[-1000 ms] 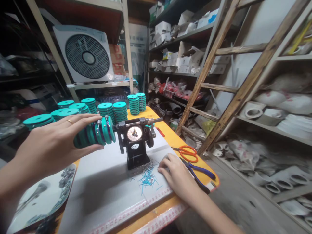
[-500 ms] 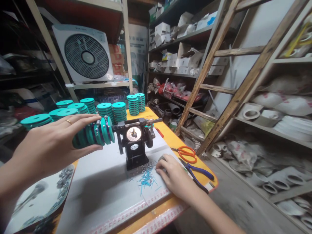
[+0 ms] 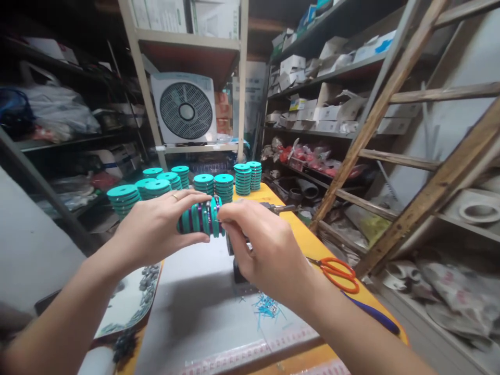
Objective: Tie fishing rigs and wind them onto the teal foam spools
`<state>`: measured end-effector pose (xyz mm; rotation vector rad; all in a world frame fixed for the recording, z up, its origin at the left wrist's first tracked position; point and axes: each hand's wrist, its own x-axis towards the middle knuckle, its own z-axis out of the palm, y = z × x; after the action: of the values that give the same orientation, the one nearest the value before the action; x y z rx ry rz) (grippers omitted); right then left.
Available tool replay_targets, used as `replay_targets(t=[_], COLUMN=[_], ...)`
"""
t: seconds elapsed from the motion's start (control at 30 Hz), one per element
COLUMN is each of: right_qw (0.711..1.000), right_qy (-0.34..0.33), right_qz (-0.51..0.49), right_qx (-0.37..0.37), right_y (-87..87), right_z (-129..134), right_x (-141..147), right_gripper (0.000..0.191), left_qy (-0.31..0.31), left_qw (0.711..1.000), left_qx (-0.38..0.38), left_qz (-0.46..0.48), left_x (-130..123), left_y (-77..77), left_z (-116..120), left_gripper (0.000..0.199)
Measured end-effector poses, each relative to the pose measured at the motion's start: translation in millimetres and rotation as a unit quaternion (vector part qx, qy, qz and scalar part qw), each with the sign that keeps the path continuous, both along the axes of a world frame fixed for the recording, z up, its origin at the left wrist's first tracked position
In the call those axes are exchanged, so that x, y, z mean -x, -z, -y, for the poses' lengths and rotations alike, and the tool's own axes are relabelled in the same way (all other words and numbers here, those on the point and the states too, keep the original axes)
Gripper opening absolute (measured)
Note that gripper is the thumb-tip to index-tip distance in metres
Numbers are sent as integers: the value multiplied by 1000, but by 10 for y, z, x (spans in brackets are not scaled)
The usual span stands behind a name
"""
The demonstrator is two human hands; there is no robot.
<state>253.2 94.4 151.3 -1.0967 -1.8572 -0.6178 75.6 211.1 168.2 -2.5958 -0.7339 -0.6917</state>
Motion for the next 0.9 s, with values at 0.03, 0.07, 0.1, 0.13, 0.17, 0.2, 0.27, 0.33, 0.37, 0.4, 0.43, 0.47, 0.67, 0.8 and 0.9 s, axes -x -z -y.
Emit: replay_targets(t=[0.03,0.07,0.1,0.13,0.17,0.2,0.27,0.33,0.37,0.4,0.43,0.47,0.67,0.8,0.9], right_qw=[999,998,996,995,994,993,993,993,992,992,991,990,984,982,985], right_qy=[5,9,7,3,-1,-2,-1,0,1,2,3,3,12,19,9], right_qz=[29,58,82,99,109,113,114,118,121,126,132,138,174,185,170], right_qx=[-14,-21,-22,-18,-13,-13,-16,-20,-22,-24,-25,-27,-35,-24,-4], right_y=[-10,-12,-12,-11,-12,-16,-28,-42,-49,-55,-61,-65,-78,-46,1], right_z=[-56,-101,-136,-162,-179,-191,-200,-203,-204,-208,-212,-217,-228,-230,-242], right_x=[14,19,18,15,11,9,11,23,30,38,46,53,84,64,29], right_gripper=[22,24,24,24,23,22,21,22,22,22,22,22,19,16,17], left_qy=[2,4,7,8,9,11,9,9,8,8,8,8,8,12,3], left_qw=[1000,1000,1000,999,999,999,999,999,999,999,999,999,999,999,999], left_qx=[11,21,29,35,38,38,39,41,44,46,47,48,46,49,49], left_qz=[0,1,2,4,7,9,11,7,5,3,2,2,5,6,7], left_x=[2,5,8,10,11,12,11,9,8,7,7,9,21,11,2], left_y=[-18,-33,-44,-51,-53,-53,-48,-45,-45,-46,-47,-48,-42,-39,-36], left_z=[-2,-4,-7,-11,-13,-15,-14,-9,-5,-2,0,1,-16,-22,-17], left_gripper=[58,58,58,58,58,58,58,58,57,57,56,56,55,55,61])
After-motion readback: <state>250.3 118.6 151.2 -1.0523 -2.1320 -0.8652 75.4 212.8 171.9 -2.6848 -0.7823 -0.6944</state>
